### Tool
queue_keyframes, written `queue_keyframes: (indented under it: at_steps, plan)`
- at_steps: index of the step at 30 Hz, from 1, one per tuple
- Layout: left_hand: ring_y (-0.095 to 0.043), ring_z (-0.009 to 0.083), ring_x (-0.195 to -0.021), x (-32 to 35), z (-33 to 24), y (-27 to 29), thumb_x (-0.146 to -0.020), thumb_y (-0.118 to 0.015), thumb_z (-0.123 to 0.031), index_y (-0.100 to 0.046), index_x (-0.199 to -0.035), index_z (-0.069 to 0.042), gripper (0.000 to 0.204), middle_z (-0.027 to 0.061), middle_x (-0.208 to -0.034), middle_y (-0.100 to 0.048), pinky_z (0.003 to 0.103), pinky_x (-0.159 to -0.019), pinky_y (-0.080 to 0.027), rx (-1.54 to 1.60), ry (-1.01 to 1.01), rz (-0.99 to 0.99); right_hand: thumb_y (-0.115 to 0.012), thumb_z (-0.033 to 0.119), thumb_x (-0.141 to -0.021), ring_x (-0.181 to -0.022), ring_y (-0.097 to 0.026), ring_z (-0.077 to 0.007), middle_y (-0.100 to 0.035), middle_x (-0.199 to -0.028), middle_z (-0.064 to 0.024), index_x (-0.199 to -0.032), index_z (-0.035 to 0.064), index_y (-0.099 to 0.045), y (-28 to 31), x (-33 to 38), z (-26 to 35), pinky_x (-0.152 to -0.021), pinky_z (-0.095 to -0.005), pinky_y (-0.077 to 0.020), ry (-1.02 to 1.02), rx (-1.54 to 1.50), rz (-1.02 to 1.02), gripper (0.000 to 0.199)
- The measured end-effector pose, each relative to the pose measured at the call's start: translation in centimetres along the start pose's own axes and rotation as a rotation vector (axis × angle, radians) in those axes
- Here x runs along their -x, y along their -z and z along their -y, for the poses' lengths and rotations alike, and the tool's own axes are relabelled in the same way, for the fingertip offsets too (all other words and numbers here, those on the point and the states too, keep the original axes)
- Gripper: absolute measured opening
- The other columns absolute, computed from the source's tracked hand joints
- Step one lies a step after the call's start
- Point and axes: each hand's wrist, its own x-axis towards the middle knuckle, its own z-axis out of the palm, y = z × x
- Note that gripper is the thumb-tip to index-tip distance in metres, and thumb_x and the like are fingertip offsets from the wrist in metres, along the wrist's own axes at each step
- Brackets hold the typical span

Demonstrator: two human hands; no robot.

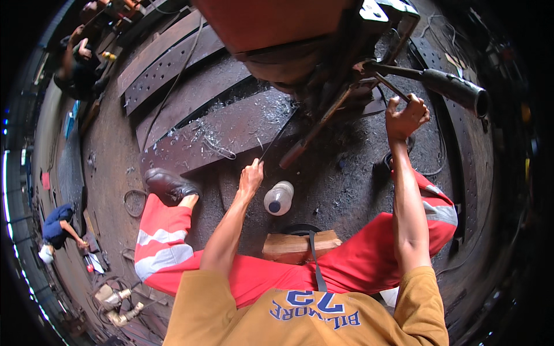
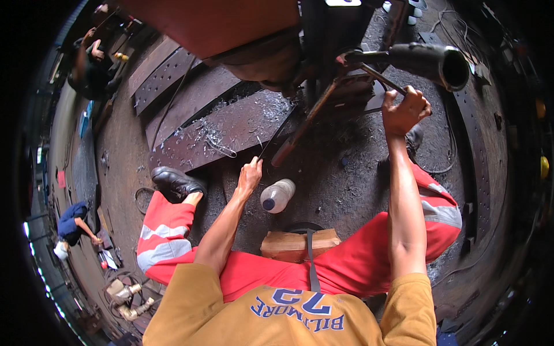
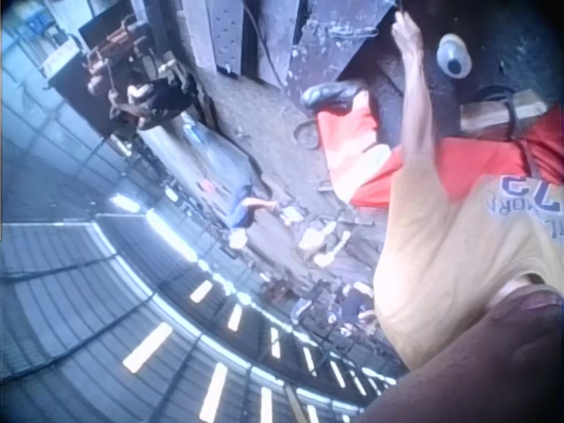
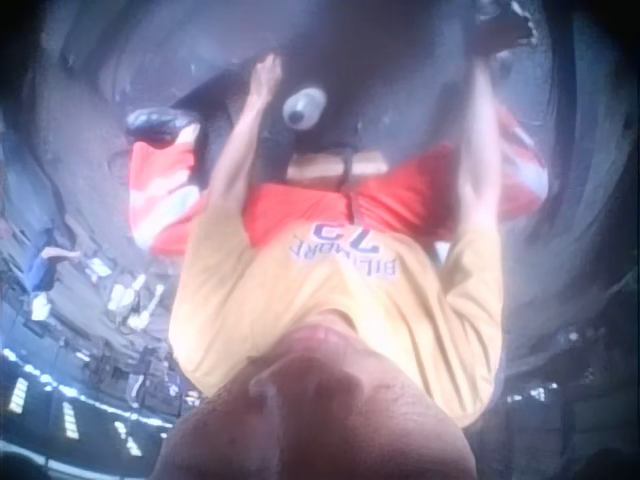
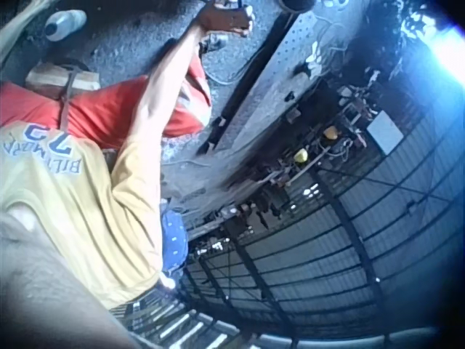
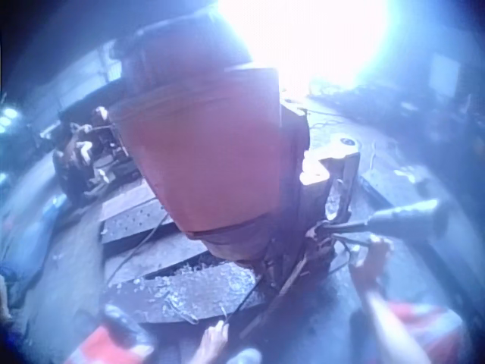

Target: The person operates a drill press on a metal plate, repeatedly applying liquid from a plastic bottle to the drilling area. The person also uses a metal file to scrape the surface of the metal plate between drilling cycles.

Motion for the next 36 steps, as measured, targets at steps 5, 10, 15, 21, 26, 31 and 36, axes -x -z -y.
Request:
queue_keyframes:
  at_steps: [5, 10, 15, 21, 26, 31, 36]
  plan:
    - [-0.066, 0.0519, -0.083, -7.1, -3.3, 0.7, -0.103, -0.048, -0.031, -0.065, -0.095, 0.002, 0.039, 0.0328, -0.081, -0.066, 0.058, -0.068, -0.054, 0.095, 0.029, -0.244, -0.067, 0.025, -0.079, -0.098, -0.057, -0.0262, -0.058, -0.097, -0.0067, -0.106, 0.0086, -0.057, 0.3, -0.5, 1.2, -0.099, -0.049, -0.0354, 0.04, -0.027, 0.009, 0.033]
    - [-0.067, 0.0516, -0.08, -6.1, -0.6, 3.2, -0.103, -0.049, -0.031, -0.065, -0.096, 0.003, 0.039, 0.0332, -0.08, -0.066, 0.057, -0.066, -0.053, 0.082, 0.129, -0.321, -0.068, 0.025, -0.08, -0.097, -0.058, -0.0249, -0.058, -0.097, -0.0052, -0.107, 0.0098, -0.057, -0.3, -0.2, 0.8, -0.098, -0.0485, -0.0357, 0.029, -0.019, -0.026, 0.033]
    - [-0.065, 0.0503, -0.082, 0.2, 0.5, 4.7, -0.104, -0.05, -0.031, -0.064, -0.101, -0.001, 0.033, 0.0335, -0.076, -0.062, 0.057, -0.061, -0.051, 0.142, 0.083, -0.151, -0.068, 0.024, -0.079, -0.099, -0.056, -0.0267, -0.057, -0.098, -0.0056, -0.108, 0.0106, -0.056, -0.6, 0.2, 0.2, -0.098, -0.0504, -0.0347, 0.02, -0.025, -0.037, 0.034]
    - [-0.064, 0.0504, -0.08, 2.1, -1.2, 2.7, -0.101, -0.054, -0.025, -0.06, -0.099, -0.003, 0.022, 0.0317, -0.077, -0.063, 0.058, -0.062, -0.051, 0.081, -0.072, 0.039, -0.068, 0.022, -0.077, -0.1, -0.055, -0.0281, -0.056, -0.097, -0.0061, -0.108, 0.0112, -0.054, -0.7, 0.1, 0.3, -0.099, -0.0503, -0.0321, -0.008, -0.067, 0.002, 0.035]
    - [-0.064, 0.0523, -0.094, -4.8, -2.9, 1.5, -0.101, -0.051, -0.03, -0.066, -0.094, 0.006, 0.039, 0.0351, -0.09, -0.065, 0.057, -0.078, -0.051, 0.145, 0.086, -0.238, -0.067, 0.022, -0.078, -0.099, -0.055, -0.028, -0.056, -0.098, -0.0063, -0.109, 0.0111, -0.054, -0.6, -0.3, 0.9, -0.099, -0.0503, -0.0317, 0.014, -0.073, -0.006, 0.035]
    - [-0.065, 0.0518, -0.088, -5.1, -2.8, 3.9, -0.104, -0.047, -0.031, -0.064, -0.091, 0.009, 0.045, 0.0352, -0.083, -0.064, 0.055, -0.07, -0.051, 0.134, 0.226, -0.358, -0.067, 0.022, -0.078, -0.099, -0.054, -0.0283, -0.055, -0.097, -0.0061, -0.109, 0.0107, -0.054, -0.4, 0.4, 0.5, -0.099, -0.0504, -0.0318, 0.01, -0.06, 0.008, 0.036]
    - [-0.063, 0.0508, -0.085, 1.5, -2.5, 4.2, -0.102, -0.053, -0.025, -0.062, -0.101, -0.004, 0.023, 0.0332, -0.08, -0.063, 0.057, -0.062, -0.051, 0.128, -0.028, 0.003, -0.067, 0.022, -0.077, -0.095, -0.055, -0.0254, -0.055, -0.094, -0.0052, -0.107, 0.0114, -0.053, -0.2, 0.4, 0.1, -0.099, -0.0489, -0.0323, 0.014, -0.059, -0.031, 0.034]
